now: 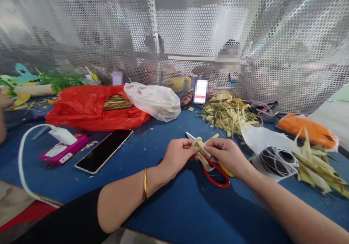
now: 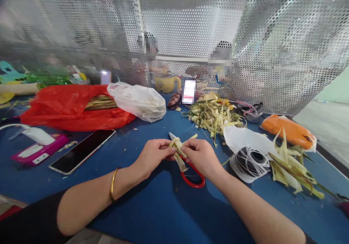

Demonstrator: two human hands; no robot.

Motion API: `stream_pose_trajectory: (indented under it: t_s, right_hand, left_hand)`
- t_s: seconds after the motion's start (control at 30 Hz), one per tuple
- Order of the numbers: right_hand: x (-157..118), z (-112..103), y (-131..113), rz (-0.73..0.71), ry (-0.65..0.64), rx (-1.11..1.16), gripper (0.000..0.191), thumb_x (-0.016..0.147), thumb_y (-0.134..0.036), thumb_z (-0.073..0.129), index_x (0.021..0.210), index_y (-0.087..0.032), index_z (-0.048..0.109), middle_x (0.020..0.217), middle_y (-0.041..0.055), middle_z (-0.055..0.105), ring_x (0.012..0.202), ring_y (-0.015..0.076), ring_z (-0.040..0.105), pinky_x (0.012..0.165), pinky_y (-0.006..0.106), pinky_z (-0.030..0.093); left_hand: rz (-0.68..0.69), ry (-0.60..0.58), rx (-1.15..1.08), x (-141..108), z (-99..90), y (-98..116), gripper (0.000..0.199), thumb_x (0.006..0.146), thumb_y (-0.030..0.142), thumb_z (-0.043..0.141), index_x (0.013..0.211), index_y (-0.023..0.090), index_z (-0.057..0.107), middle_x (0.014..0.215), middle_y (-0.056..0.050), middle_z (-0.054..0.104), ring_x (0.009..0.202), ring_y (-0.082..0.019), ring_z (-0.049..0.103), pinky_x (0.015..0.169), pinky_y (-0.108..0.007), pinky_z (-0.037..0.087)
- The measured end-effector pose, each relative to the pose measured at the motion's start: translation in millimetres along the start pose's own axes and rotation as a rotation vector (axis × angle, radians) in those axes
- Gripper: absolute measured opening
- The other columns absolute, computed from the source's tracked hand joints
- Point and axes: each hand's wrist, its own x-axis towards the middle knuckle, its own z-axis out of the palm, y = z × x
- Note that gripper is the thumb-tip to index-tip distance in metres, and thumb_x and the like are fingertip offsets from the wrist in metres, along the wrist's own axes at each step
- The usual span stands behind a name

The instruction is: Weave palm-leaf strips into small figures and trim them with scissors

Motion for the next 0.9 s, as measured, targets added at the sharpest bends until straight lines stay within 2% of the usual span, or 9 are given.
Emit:
stream_pose_trajectory:
  t_s: [0.2,0.33,0.4,0.5,0.7,0.8,0.9]
  right_hand:
    - [-1.5,4.1,0.9,-0.005,0.041,-0.052,0.022,0.077,-0.036,0.059,0.063,-0.019,0.055,0.055,-0.0039,0.056,0.046,0.0107,0.055,0.045,0.022,0.04]
    - [-3.0,5.3,-2.1,-0.053,0.081,0.003,0.015,0.077,-0.034,0.06,0.083,-0.022,0.054,0.057,-0.0058,0.059,0.046,0.0121,0.058,0.047,0.023,0.044]
    - [-2.7,3.8,-3.4,-0.037,0.017,0.072,0.021,0.075,-0.035,0.063,0.089,-0.021,0.053,0.057,-0.0058,0.06,0.047,0.0129,0.059,0.049,0.024,0.047]
    - [-1.9,0.2,-4.7,0.027,-0.119,0.101,0.027,0.072,-0.042,0.066,0.082,-0.018,0.058,0.06,-0.0025,0.062,0.05,0.0127,0.059,0.052,0.025,0.049]
    - [-2.8,-0.9,-5.7,0.036,-0.061,0.052,0.028,0.073,-0.043,0.064,0.063,-0.018,0.057,0.043,-0.0074,0.045,0.038,0.0056,0.036,0.039,0.019,0.027]
    - [-3.7,0.8,-8.5,0.045,0.011,0.134,0.032,0.076,-0.045,0.062,0.06,-0.019,0.051,0.039,-0.0075,0.044,0.037,0.0062,0.036,0.04,0.02,0.028]
    - [-2.9,1.5,-10.2,0.003,0.147,0.236,0.036,0.076,-0.049,0.061,0.059,-0.02,0.048,0.041,-0.0047,0.05,0.039,0.0081,0.044,0.043,0.021,0.035]
  left_hand:
    - [0.035,0.001,0.061,-0.5,1.2,-2.7,0.013,0.068,0.016,0.073,0.081,0.013,0.074,0.073,-0.003,0.073,0.062,-0.013,0.064,0.062,-0.024,0.053]
    - [0.111,-0.102,0.259,0.3,-4.0,-7.7,0.017,0.07,0.019,0.068,0.085,0.015,0.075,0.075,-0.003,0.072,0.065,-0.016,0.064,0.063,-0.025,0.051]
    - [0.18,-0.173,0.391,0.6,-7.3,-10.4,0.018,0.072,0.022,0.065,0.086,0.016,0.075,0.075,-0.002,0.071,0.066,-0.016,0.063,0.061,-0.024,0.049]
    - [0.235,-0.224,0.508,0.1,-10.4,-11.2,0.019,0.073,0.021,0.059,0.086,0.017,0.074,0.074,-0.001,0.07,0.066,-0.015,0.062,0.061,-0.022,0.046]
    - [0.135,-0.365,0.558,-6.1,-6.0,-4.8,0.013,0.072,0.023,0.058,0.076,0.016,0.068,0.066,0.0,0.064,0.063,-0.015,0.059,0.059,-0.022,0.043]
    - [0.028,-0.469,0.46,-9.3,-2.9,0.0,0.015,0.073,0.028,0.059,0.076,0.015,0.066,0.063,0.001,0.058,0.056,-0.013,0.054,0.056,-0.022,0.04]
    - [-0.011,-0.497,0.415,-11.4,-2.4,6.5,0.018,0.074,0.03,0.06,0.078,0.014,0.067,0.059,0.004,0.05,0.05,-0.008,0.041,0.05,-0.021,0.031]
